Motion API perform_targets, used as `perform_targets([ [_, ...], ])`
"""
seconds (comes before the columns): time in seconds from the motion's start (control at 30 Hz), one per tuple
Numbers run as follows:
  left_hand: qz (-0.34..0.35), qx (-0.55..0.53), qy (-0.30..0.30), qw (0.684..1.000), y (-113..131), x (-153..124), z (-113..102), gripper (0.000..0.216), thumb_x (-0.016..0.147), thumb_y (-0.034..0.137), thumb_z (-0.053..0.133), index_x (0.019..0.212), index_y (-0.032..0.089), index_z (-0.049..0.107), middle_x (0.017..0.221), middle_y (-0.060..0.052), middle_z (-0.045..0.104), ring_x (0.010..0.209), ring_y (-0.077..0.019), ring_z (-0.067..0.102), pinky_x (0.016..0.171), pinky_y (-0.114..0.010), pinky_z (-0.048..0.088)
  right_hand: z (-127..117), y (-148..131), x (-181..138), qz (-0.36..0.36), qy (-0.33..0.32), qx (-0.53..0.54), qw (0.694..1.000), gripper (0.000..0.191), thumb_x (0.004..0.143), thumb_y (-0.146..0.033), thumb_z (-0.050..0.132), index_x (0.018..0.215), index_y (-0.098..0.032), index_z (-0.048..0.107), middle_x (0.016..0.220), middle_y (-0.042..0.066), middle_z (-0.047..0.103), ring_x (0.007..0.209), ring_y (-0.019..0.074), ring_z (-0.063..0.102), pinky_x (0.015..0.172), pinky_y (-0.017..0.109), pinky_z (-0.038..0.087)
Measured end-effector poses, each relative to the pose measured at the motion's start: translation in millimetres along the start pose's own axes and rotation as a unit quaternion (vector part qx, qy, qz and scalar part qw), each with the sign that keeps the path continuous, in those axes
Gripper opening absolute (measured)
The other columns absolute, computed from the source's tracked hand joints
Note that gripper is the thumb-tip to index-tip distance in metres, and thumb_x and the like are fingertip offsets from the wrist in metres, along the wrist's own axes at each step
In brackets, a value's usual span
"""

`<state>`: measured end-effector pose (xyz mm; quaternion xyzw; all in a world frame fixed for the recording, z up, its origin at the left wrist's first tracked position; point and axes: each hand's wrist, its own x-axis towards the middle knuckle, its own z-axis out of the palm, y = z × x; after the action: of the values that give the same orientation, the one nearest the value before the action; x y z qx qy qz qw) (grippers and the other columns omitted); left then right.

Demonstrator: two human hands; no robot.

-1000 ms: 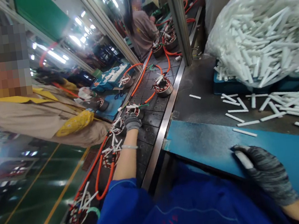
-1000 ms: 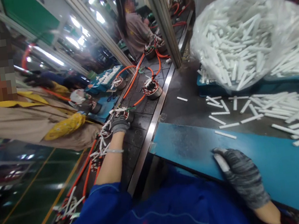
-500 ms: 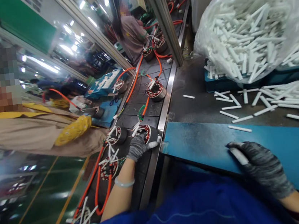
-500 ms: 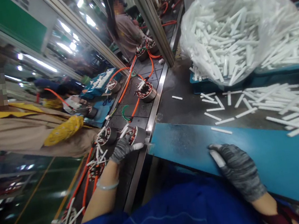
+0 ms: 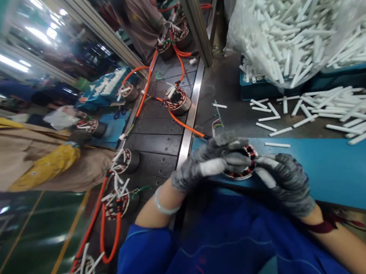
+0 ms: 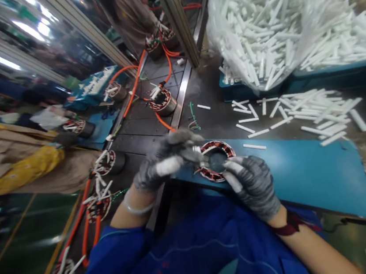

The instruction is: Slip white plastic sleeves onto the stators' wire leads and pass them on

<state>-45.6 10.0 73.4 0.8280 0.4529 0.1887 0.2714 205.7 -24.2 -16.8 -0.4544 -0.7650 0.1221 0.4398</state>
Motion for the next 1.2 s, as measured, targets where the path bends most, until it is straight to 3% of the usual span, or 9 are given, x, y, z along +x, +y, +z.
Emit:
perform_targets([
  [0.13, 0.004, -0.155, 0.138, 0.978, -46, 30, -13, 0.044, 0.101, 0.043, 0.054, 0.141, 0.024, 0.054, 0.139, -0.01, 0.068, 0.125, -0.0266, 0.068, 0.108, -0.048, 0.057, 7, -19, 9, -0.109, -0.01, -0.016, 0.994, 0.026, 0.096, -0.027, 0.067, 0.122, -0.03, 0.068, 0.104, 0.004, 0.08, 0.094, 0.0235, 0.073, 0.086, 0.04, 0.054],
  [0.3, -0.022, -0.104, -0.019, 0.994, -81, 37, 11, 0.043, 0.094, 0.044, 0.063, 0.126, 0.016, 0.068, 0.124, -0.012, 0.076, 0.116, -0.0253, 0.071, 0.107, -0.045, 0.055, 32, -20, 3, -0.105, -0.082, -0.026, 0.991, 0.031, 0.096, -0.028, 0.069, 0.127, -0.029, 0.069, 0.103, 0.005, 0.079, 0.097, 0.0231, 0.07, 0.097, 0.042, 0.049],
  [0.37, -0.017, -0.099, -0.046, 0.994, -74, 28, 16, 0.037, 0.095, 0.044, 0.061, 0.12, 0.018, 0.072, 0.117, -0.01, 0.078, 0.109, -0.0238, 0.074, 0.103, -0.043, 0.057, 39, -17, 1, -0.067, -0.09, 0.002, 0.994, 0.023, 0.096, -0.027, 0.069, 0.118, -0.029, 0.073, 0.097, 0.004, 0.078, 0.093, 0.0226, 0.07, 0.094, 0.041, 0.05],
  [0.47, -0.033, -0.082, 0.007, 0.996, -56, 13, 18, 0.031, 0.097, 0.044, 0.061, 0.111, 0.02, 0.075, 0.105, -0.006, 0.08, 0.098, -0.0207, 0.075, 0.093, -0.037, 0.061, 43, -12, 3, 0.071, -0.052, 0.113, 0.99, 0.014, 0.098, -0.033, 0.065, 0.107, -0.028, 0.074, 0.094, 0.003, 0.077, 0.09, 0.0226, 0.071, 0.089, 0.04, 0.054],
  [0.6, -0.022, 0.001, 0.043, 0.999, -38, 1, 17, 0.033, 0.1, 0.043, 0.058, 0.114, 0.018, 0.075, 0.102, -0.007, 0.08, 0.096, -0.0203, 0.076, 0.09, -0.035, 0.062, 34, 2, 14, 0.243, -0.018, 0.256, 0.935, 0.02, 0.101, -0.039, 0.057, 0.11, -0.029, 0.071, 0.104, 0.001, 0.078, 0.092, 0.0207, 0.073, 0.086, 0.038, 0.059],
  [0.8, -0.008, 0.136, 0.016, 0.991, -21, -10, -2, 0.033, 0.1, 0.041, 0.06, 0.12, 0.019, 0.075, 0.118, -0.011, 0.078, 0.112, -0.0271, 0.074, 0.104, -0.044, 0.058, -1, 22, 32, 0.186, -0.086, 0.273, 0.94, 0.018, 0.094, -0.041, 0.068, 0.105, -0.029, 0.074, 0.102, 0.001, 0.079, 0.096, 0.0213, 0.073, 0.095, 0.041, 0.057],
  [0.97, 0.136, -0.001, -0.013, 0.991, -20, 9, 3, 0.032, 0.098, 0.043, 0.066, 0.122, 0.023, 0.073, 0.116, -0.007, 0.078, 0.109, -0.0222, 0.074, 0.098, -0.035, 0.06, -15, 12, 45, 0.187, -0.187, 0.337, 0.904, 0.025, 0.087, -0.048, 0.075, 0.095, -0.024, 0.073, 0.087, 0.002, 0.078, 0.079, 0.0201, 0.072, 0.074, 0.034, 0.06],
  [1.1, 0.153, 0.088, -0.065, 0.982, -17, 39, 19, 0.044, 0.1, 0.049, 0.06, 0.132, 0.019, 0.069, 0.119, -0.01, 0.076, 0.111, -0.0248, 0.071, 0.1, -0.038, 0.057, -9, 12, 42, 0.194, -0.19, 0.382, 0.883, 0.026, 0.084, -0.046, 0.08, 0.094, -0.023, 0.072, 0.084, 0.001, 0.076, 0.076, 0.0183, 0.07, 0.071, 0.033, 0.059],
  [1.2, 0.155, 0.161, -0.105, 0.969, -4, 50, 19, 0.038, 0.105, 0.042, 0.049, 0.126, 0.018, 0.071, 0.113, -0.009, 0.077, 0.106, -0.0243, 0.071, 0.099, -0.038, 0.056, -6, 10, 42, 0.237, -0.19, 0.464, 0.832, 0.034, 0.08, -0.051, 0.083, 0.095, -0.023, 0.071, 0.088, 0.0, 0.076, 0.081, 0.0186, 0.072, 0.077, 0.036, 0.061],
])
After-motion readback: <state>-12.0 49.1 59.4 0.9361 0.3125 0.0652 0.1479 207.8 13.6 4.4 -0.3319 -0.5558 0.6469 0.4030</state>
